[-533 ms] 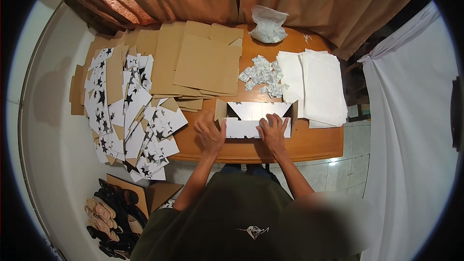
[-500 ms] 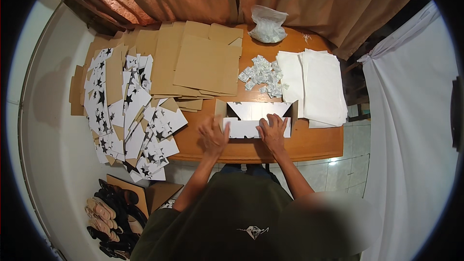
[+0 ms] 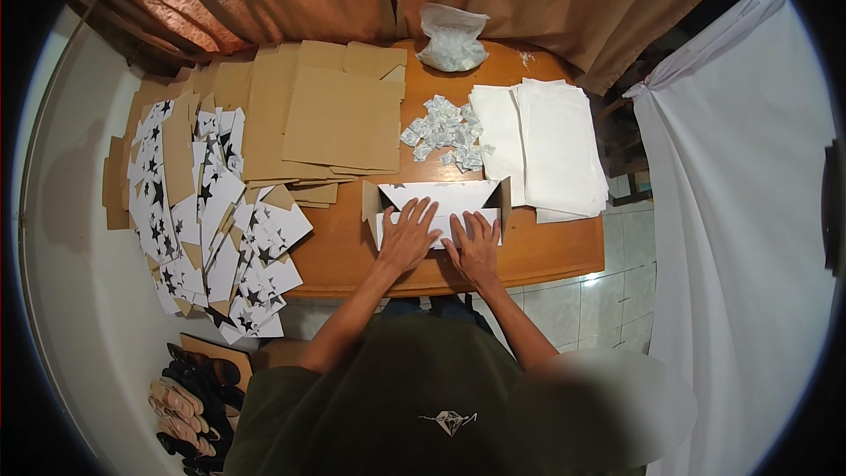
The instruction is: The person is folding cardboard components to assemble shoe boxes.
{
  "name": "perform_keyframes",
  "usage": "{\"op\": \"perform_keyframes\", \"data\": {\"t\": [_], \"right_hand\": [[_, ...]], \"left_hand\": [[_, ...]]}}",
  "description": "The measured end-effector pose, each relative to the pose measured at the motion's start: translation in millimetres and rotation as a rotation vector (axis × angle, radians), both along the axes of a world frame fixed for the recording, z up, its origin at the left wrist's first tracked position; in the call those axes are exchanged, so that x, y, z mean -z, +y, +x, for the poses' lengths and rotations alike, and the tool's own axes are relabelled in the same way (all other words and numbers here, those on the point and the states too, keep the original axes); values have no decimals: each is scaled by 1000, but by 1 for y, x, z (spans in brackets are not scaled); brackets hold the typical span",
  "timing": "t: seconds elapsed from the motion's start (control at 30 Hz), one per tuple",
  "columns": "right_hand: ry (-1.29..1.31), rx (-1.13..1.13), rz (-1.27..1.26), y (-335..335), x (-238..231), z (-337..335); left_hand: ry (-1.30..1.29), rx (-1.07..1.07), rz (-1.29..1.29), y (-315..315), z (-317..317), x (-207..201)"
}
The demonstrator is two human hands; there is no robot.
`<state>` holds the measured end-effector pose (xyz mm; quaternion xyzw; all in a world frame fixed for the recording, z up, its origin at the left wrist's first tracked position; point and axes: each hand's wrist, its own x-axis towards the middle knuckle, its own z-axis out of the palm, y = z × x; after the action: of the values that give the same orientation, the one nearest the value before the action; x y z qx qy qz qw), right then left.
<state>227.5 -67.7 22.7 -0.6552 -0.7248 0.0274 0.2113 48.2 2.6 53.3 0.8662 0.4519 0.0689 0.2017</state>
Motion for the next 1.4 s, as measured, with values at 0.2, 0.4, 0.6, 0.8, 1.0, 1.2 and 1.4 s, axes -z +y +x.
{"op": "perform_keyframes", "data": {"t": [0.2, 0.4, 0.6, 0.8, 1.0, 1.2, 1.4], "right_hand": [[23, -26, -44, -10, -12, 8], [-48, 31, -182, -5, -15, 15], [-121, 58, -185, -2, -12, 26], [-113, 25, -80, -8, -9, 31], [-97, 26, 17, -9, -4, 32], [-99, 16, 51, -9, -2, 35], [-108, -12, 77, -13, 3, 36]], "left_hand": [[31, -94, 22, 31, 15, -1], [77, 49, -50, 61, 28, -5], [104, 196, -178, 91, 35, -12], [121, 257, -224, 94, 39, -24], [-46, 351, -351, 107, 26, -5], [-125, 352, -441, 115, 22, -9], [-102, 319, -357, 97, 20, 0]]}}
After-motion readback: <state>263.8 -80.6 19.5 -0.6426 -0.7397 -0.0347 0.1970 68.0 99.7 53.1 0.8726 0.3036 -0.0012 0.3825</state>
